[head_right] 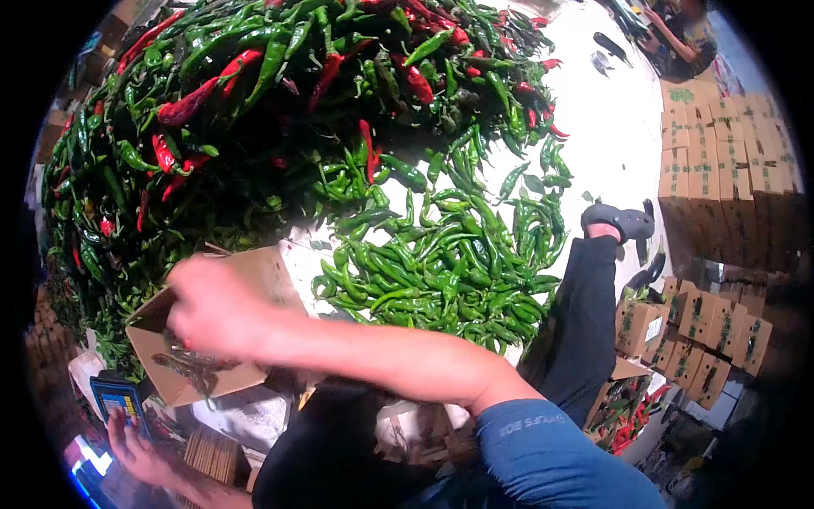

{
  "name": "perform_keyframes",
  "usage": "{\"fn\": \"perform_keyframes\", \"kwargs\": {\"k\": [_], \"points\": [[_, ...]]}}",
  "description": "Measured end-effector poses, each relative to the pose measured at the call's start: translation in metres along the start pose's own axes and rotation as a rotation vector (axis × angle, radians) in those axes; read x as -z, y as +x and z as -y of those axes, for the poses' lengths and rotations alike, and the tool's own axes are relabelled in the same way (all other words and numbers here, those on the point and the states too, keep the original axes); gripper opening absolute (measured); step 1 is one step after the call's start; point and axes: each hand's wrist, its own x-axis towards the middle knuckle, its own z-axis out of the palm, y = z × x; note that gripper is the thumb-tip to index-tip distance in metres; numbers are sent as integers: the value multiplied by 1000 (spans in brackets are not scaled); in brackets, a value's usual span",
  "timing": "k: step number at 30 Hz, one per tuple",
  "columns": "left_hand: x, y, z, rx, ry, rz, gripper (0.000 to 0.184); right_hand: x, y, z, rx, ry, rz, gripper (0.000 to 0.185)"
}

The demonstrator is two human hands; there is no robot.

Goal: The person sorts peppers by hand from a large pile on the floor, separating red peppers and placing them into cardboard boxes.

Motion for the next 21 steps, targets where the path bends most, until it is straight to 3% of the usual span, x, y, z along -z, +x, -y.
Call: {"fn": "perform_keyframes", "kwargs": {"k": [1,2,4,5,6,7,9,11,15,17,18,19,20,21], "points": [[-4,-14,-10,25,-83,-29,35,27,1,-17,-123,-5,-188,37],[-22,-37,-24,-25,-164,158,32,50,-1,-60,-38,-71,-430,32],[-76,-73,-51,-19,-344,590,28,109,-1,-161,-307,-191,-685,28],[-103,-86,-62,43,-437,840,29,143,-4,-201,-392,-338,-743,33],[-129,-107,-71,283,-342,973,28,171,-4,-236,-546,-471,-672,40],[-164,-116,-83,397,-464,1153,26,188,-6,-283,-518,-616,-648,47],[-220,-141,-56,451,-397,1413,24,202,12,-308,-561,-652,-543,52],[-255,-153,-39,844,-466,1327,28,201,38,-298,-656,-524,-478,53],[-305,-177,21,782,-298,986,35,206,49,-371,-528,-313,-390,44],[-334,-187,47,725,-270,859,40,212,36,-310,-410,72,-336,35],[-349,-188,40,723,-297,840,46,212,41,-319,-463,-17,-326,36],[-362,-187,34,595,-171,866,49,210,47,-324,-520,-105,-312,37],[-374,-186,26,568,-153,843,52,203,55,-328,-587,-277,-431,37],[-388,-183,32,405,-67,796,55,199,63,-324,-648,-451,-554,38]]}}
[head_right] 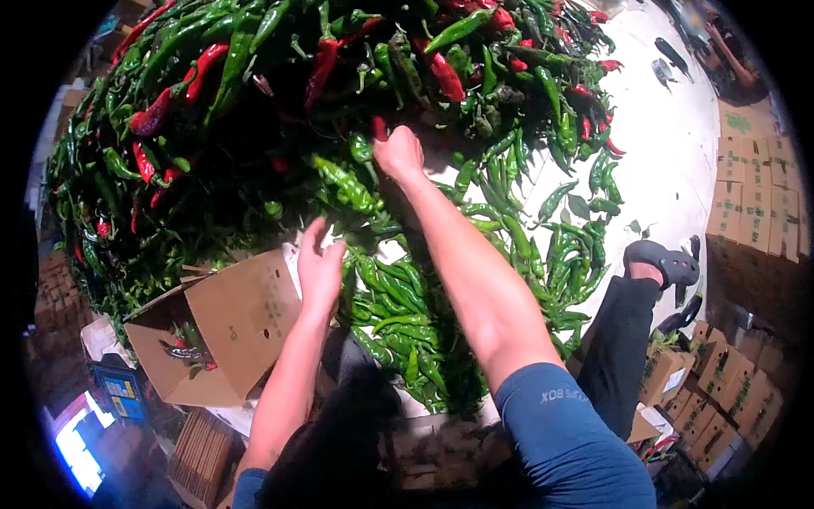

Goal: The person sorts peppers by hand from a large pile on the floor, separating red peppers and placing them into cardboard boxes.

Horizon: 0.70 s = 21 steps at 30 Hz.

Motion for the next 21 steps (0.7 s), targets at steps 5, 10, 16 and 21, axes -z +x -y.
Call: {"fn": "perform_keyframes", "kwargs": {"k": [5,10,16,21], "points": [[-6,70,-20,-16,262,-220,75,5,18,-11,-54,169,254,41],[6,89,-21,5,208,-65,77,37,-17,-29,173,531,482,31],[3,83,-16,51,219,-35,87,39,-12,-29,-52,560,461,11],[-12,88,-1,32,526,-205,91,16,4,-35,-16,577,506,10]]}}
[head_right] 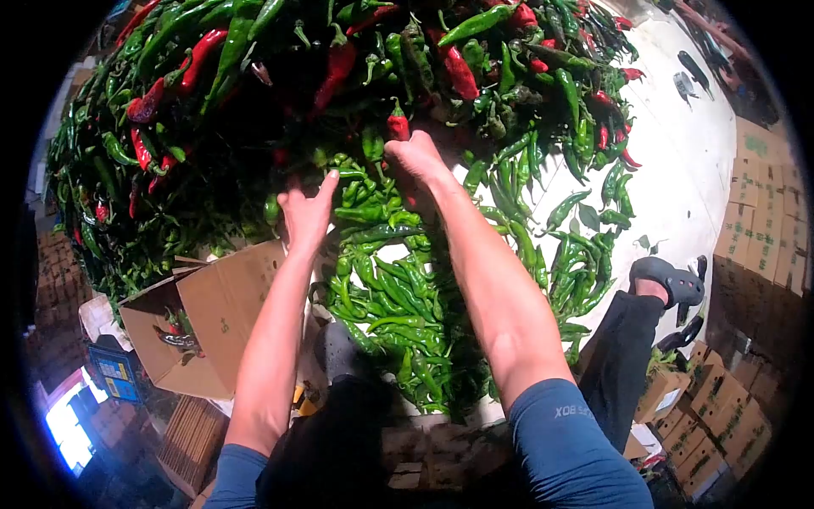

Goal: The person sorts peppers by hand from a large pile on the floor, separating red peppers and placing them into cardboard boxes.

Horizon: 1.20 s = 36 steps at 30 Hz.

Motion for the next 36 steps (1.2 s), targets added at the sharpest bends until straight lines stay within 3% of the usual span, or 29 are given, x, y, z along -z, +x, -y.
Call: {"fn": "perform_keyframes", "kwargs": {"k": [1,3,6,9,10,13,17,19,21,23,25,26,28,29,32,35,36], "points": [[-1,0,-1,17,11,10,91,-4,0,-7,34,-4,49,12],[-16,-5,6,-236,132,-116,81,-20,-22,0,164,8,80,24],[-13,-22,4,-130,99,-1,72,-24,-38,-23,17,214,103,28],[-6,-25,20,-216,-38,88,68,-41,-69,5,37,561,145,29],[-7,-26,22,-214,-46,107,64,-45,-67,3,61,440,100,31],[2,-33,25,-262,-47,234,60,-44,-82,15,78,213,-13,29],[23,-73,30,-306,-144,500,55,-7,-143,-16,-55,249,59,46],[34,-96,31,-451,-185,602,50,12,-189,-18,-153,489,77,50],[48,-112,20,-436,-134,768,50,35,-230,-19,-223,621,97,46],[47,-118,24,-495,10,889,54,62,-254,-53,-352,628,45,48],[56,-122,19,-484,189,932,57,74,-276,-49,-305,648,-76,43],[55,-123,30,-595,232,874,60,83,-281,-50,-352,619,-114,39],[67,-126,28,-576,355,861,58,94,-293,-47,-387,581,-169,33],[71,-126,30,-567,391,856,58,97,-295,-49,-245,478,-201,31],[81,-124,41,-525,470,800,52,114,-318,-42,-357,374,-118,33],[82,-123,53,-420,506,680,40,124,-335,-77,-469,-18,-179,24],[80,-123,59,-432,447,604,40,118,-339,-78,-436,58,-200,21]]}}
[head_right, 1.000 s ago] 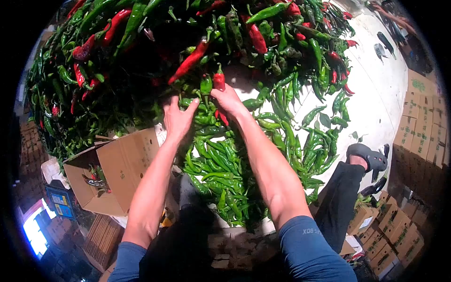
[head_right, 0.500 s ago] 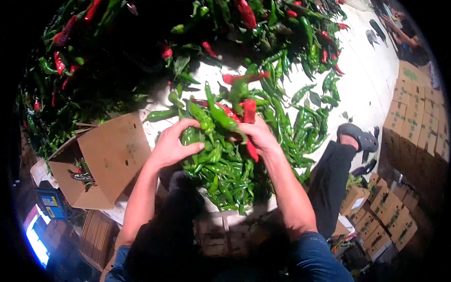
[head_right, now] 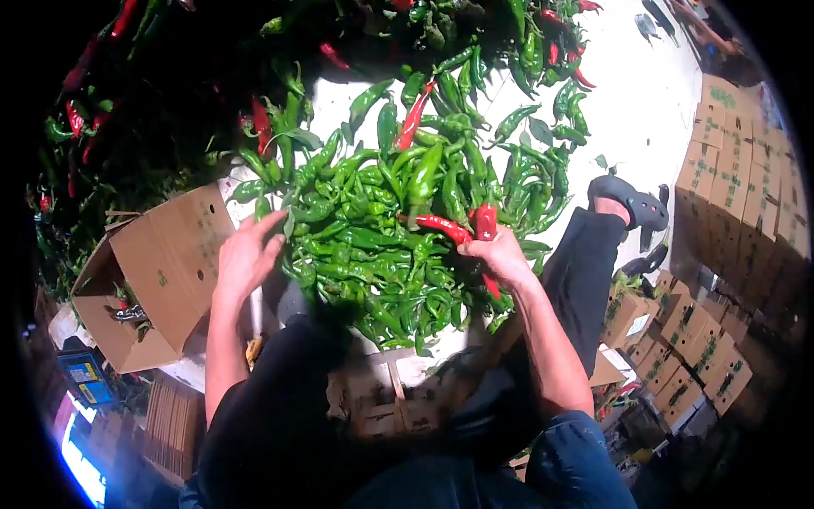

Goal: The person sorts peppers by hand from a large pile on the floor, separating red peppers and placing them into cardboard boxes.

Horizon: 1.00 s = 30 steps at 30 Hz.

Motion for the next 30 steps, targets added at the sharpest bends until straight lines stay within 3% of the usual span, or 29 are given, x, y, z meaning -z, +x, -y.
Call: {"fn": "perform_keyframes", "kwargs": {"k": [3,5,6,9,11,14,15,18,22,25,27,29,30], "points": [[-9,2,4,-18,-38,-278,35,-8,-13,2,66,-57,-56,22],[-17,9,5,-143,0,-547,32,-22,-27,17,26,281,34,23],[-17,12,2,-175,-148,-533,26,-25,-36,25,-17,391,62,24],[10,16,-49,141,-628,396,21,-39,-54,25,-6,524,163,32],[-4,19,-76,-78,-757,680,32,-65,-69,44,43,532,186,37],[-57,19,-96,-169,-1356,517,49,-96,-68,46,-20,529,275,40],[-58,17,-101,-33,-1595,561,42,-112,-69,53,35,589,247,41],[-59,19,-93,17,-1806,553,34,-116,-56,40,95,502,248,46],[-48,23,-71,159,-1824,461,47,-102,-45,44,-101,655,328,48],[-47,15,-75,133,-1914,692,41,-102,-39,50,-76,652,445,43],[-59,14,-79,51,-1967,868,34,-114,-37,57,-45,554,408,37],[-68,16,-72,7,-1983,899,47,-121,-39,64,-95,628,433,33],[-65,15,-72,30,-1994,861,45,-123,-39,67,-125,631,435,33]]}}
